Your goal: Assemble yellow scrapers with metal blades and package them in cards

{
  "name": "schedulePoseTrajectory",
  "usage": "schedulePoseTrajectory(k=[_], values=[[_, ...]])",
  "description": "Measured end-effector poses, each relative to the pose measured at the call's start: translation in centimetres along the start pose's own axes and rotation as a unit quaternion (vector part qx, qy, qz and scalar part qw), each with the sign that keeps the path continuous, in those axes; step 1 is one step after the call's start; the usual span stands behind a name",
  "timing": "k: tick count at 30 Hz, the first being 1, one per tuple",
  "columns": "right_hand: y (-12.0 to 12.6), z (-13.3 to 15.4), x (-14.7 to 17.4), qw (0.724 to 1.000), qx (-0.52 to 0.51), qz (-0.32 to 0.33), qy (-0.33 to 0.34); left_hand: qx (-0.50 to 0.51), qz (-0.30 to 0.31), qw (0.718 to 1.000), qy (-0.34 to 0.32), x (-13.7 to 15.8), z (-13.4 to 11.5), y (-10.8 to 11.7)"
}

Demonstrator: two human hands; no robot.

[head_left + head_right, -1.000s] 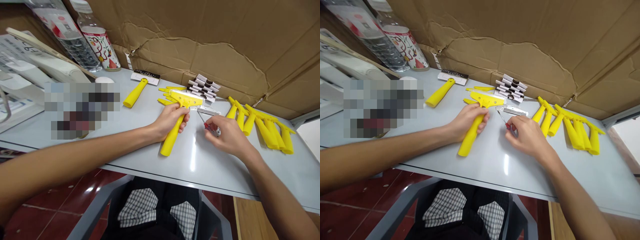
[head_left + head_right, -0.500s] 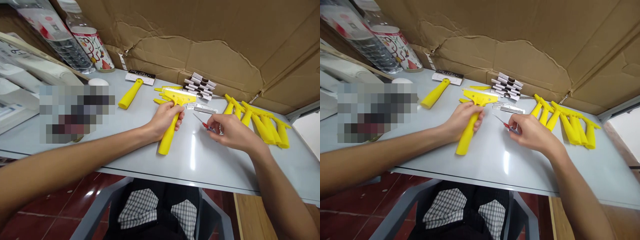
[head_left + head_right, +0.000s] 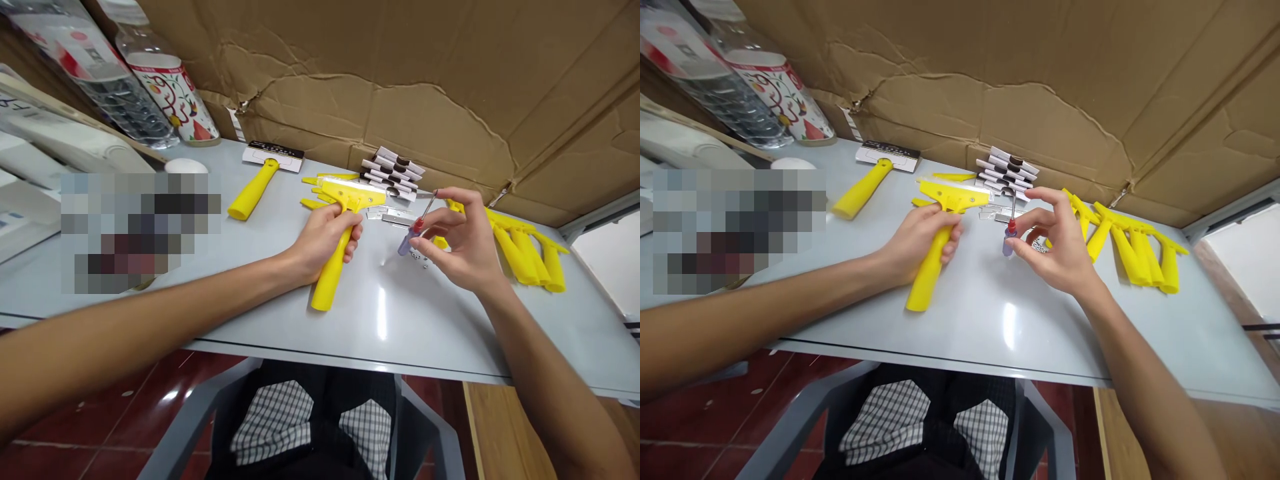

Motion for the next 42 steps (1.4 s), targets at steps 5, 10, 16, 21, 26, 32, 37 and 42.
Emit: schedulePoseTrajectory(k=[5, 10, 16, 21, 26, 32, 37, 42], values=[[-0.2, -0.5, 0.1, 0.998, 0.044, 0.037, -0.031, -0.004, 0.001, 1.0, 0.004, 0.0, 0.1, 0.0], [-0.3, -0.6, -0.3, 0.997, 0.047, 0.055, -0.005, -0.001, 0.006, 1.0, 0.006, 0.1, 0.1, 0.0], [1.1, 1.2, 0.4, 0.985, 0.152, 0.083, 0.006, -0.004, 0.018, 1.0, -0.005, -0.2, 0.3, 0.1], [3.5, 0.9, 6.1, 0.927, 0.317, 0.202, -0.004, -0.017, 0.049, 0.999, -0.017, 0.0, 0.3, -0.3], [4.8, -0.4, 10.4, 0.894, 0.367, 0.259, -0.01, 0.011, 0.042, 0.999, 0.026, 0.0, 0.9, -0.3], [4.4, -0.8, 9.6, 0.873, 0.406, 0.27, 0.0, -0.002, 0.019, 0.999, 0.027, -0.9, 1.0, -0.2], [3.7, -0.8, 9.3, 0.86, 0.432, 0.273, 0.004, -0.035, 0.036, 0.998, 0.023, -1.0, 0.8, -0.2], [3.4, -0.4, 9.1, 0.852, 0.445, 0.275, -0.004, -0.032, 0.054, 0.998, 0.013, -1.1, 0.8, 0.0]])
Point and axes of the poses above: each hand's wrist, its own x-axis away from the middle knuckle, its own y-axis out of the back of the hand, z = x × y, the point moved 6 cm from there along -x, towards the middle knuckle, and after that the axes turned 13 degrees about y, right-handed, at the moved point
